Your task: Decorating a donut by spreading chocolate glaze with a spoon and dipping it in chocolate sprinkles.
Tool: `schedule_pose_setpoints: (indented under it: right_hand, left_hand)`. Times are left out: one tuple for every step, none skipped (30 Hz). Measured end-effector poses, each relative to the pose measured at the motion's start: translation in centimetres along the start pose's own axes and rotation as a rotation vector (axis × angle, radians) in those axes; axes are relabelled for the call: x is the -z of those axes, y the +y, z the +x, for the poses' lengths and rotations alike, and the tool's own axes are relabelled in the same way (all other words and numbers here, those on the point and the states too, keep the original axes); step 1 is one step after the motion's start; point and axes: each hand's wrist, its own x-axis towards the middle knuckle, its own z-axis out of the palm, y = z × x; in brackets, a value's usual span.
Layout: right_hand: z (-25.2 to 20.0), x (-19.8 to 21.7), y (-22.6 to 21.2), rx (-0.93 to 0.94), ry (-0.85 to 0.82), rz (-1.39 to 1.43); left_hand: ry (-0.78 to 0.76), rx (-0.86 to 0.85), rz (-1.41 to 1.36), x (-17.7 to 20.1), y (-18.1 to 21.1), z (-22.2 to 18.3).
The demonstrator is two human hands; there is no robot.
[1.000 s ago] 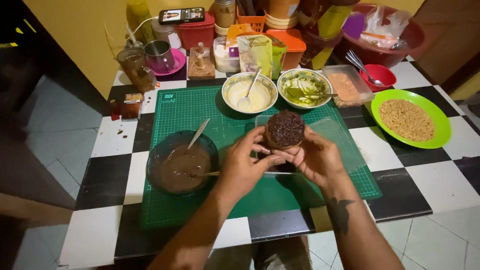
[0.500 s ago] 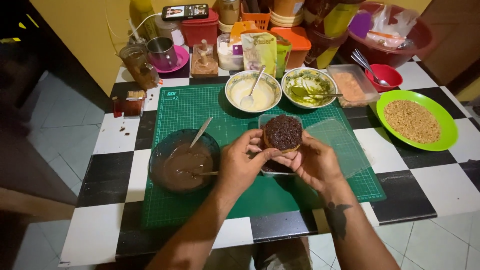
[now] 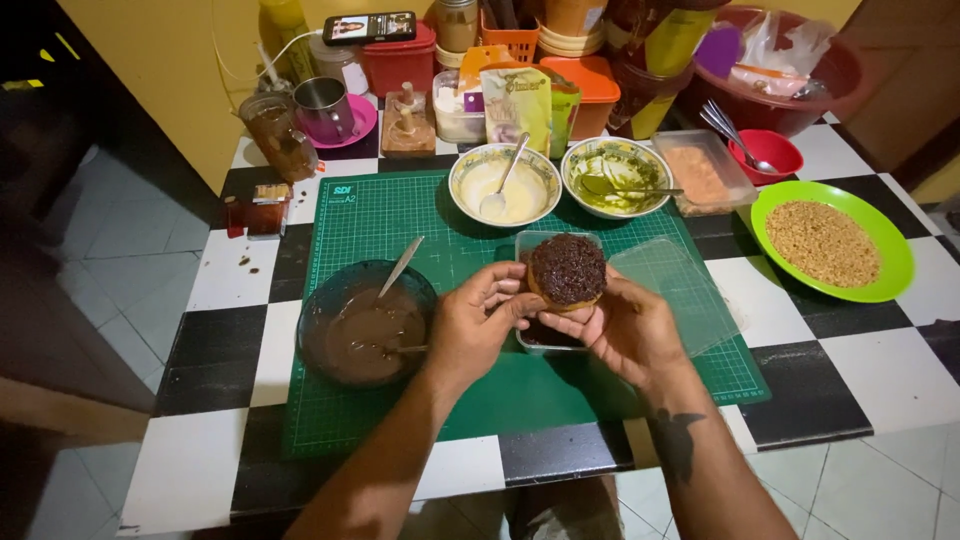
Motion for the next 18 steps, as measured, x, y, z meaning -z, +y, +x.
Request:
schedule_pose_setpoints:
  right_hand:
    - [0.0,0.0,-0.1,-0.010,0.006,-0.004]
    - [0.0,0.0,0.0,-0.010,0.007,-0.004]
    - [-0.1,0.1,0.0,-0.001,-0.011,0.003]
    - [-0.1,0.2,0.1,0.006,-0.028,0.010]
    - [0.0,0.4,0.2,0.005,-0.027,0.010]
    - [0.1,0.6,0.3,0.005,-0.022,0.004]
    - [0.2,0.7,0.4,0.005,-0.018,-0.001]
    - [0.3,0.9,0.5,0.003,-0.017,-0.001]
    - [0.4,1.0,0.6,0.005,-0.030,0.001]
    - [0.4,1.1,0.8,0.007,-0.042,0.003]
    - [0.3,0.8,0.7,0.006,-0.041,0.004]
    - [0.2,0.6,0.5,0.002,-0.035,-0.007]
    - [0.1,0.4,0.4,-0.002,-0.028,-0.017]
    - [0.2,0.4,0.5,-0.002,-0.028,-0.017]
    - [0.2,0.5,0.5,0.004,-0.032,-0.011]
    - [0.3,0.6,0.6,0.010,-0.035,-0.004]
    - [0.3,0.4,0.5,0.010,-0.035,-0.003]
    - [0.2,0.3,0.4,0.004,-0.019,0.006]
  left_hand:
    - [0.001,0.005,-0.005,0.0,0.0,0.0]
    - [0.000,0.005,-0.005,0.0,-0.3,0.1]
    - [0.000,0.005,0.001,0.0,-0.5,0.2]
    - [0.001,0.005,0.008,0.1,-0.7,0.3]
    - [0.001,0.006,0.008,0.0,-0.7,0.2]
    - [0.004,0.014,-0.003,-0.1,-0.6,0.2]
    - [0.007,0.021,-0.014,-0.2,-0.6,0.2]
    - [0.008,0.022,-0.014,-0.1,-0.6,0.3]
    - [0.008,0.028,-0.014,-0.1,-0.6,0.3]
    - [0.009,0.034,-0.013,-0.1,-0.6,0.3]
    - [0.010,0.035,-0.013,-0.1,-0.5,0.3]
    - [0.011,0.036,0.003,0.0,-0.4,0.4]
    - [0.012,0.037,0.019,0.1,-0.3,0.4]
    - [0.012,0.037,0.019,0.0,-0.3,0.3]
    - [0.020,0.041,0.013,0.0,-0.3,0.2]
    - [0.027,0.046,0.008,0.0,-0.2,0.1]
    - [0.026,0.047,0.008,0.0,-0.3,0.1]
    - [0.017,0.050,0.050,0.1,-0.3,-0.1]
